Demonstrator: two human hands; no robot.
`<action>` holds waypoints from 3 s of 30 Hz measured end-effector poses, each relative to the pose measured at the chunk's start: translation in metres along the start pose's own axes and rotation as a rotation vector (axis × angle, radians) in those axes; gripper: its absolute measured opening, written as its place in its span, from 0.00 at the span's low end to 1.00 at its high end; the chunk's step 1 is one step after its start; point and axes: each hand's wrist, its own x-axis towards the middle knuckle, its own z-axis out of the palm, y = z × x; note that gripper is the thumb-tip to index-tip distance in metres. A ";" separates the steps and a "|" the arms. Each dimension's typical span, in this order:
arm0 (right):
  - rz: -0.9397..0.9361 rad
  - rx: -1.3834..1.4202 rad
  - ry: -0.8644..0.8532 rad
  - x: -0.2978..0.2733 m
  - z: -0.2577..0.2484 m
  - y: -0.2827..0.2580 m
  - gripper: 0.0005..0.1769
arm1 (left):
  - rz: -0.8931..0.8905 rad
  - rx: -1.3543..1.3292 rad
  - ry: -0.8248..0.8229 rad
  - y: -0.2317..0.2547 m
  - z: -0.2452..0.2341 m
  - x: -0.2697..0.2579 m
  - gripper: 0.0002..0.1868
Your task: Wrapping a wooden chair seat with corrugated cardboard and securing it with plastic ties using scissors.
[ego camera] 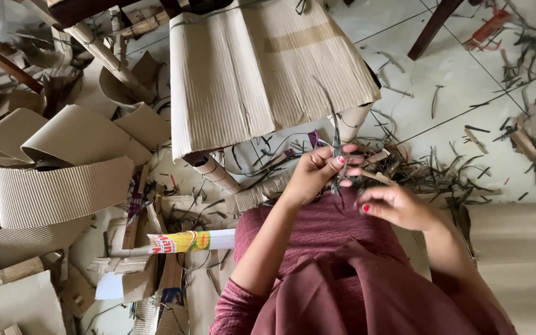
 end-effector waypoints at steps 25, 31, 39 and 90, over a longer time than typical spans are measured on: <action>-0.037 -0.252 0.668 0.061 0.007 -0.041 0.08 | -0.022 0.341 -0.010 0.035 0.020 -0.013 0.43; 0.041 -0.242 0.648 0.053 0.006 -0.037 0.08 | 0.230 0.531 0.125 0.028 0.025 -0.008 0.23; 0.069 -0.050 0.648 0.053 0.009 -0.065 0.06 | 0.260 0.444 0.268 0.026 0.027 0.003 0.11; -0.098 0.199 0.618 0.099 -0.025 -0.078 0.17 | 0.488 0.659 0.436 0.004 0.016 0.011 0.06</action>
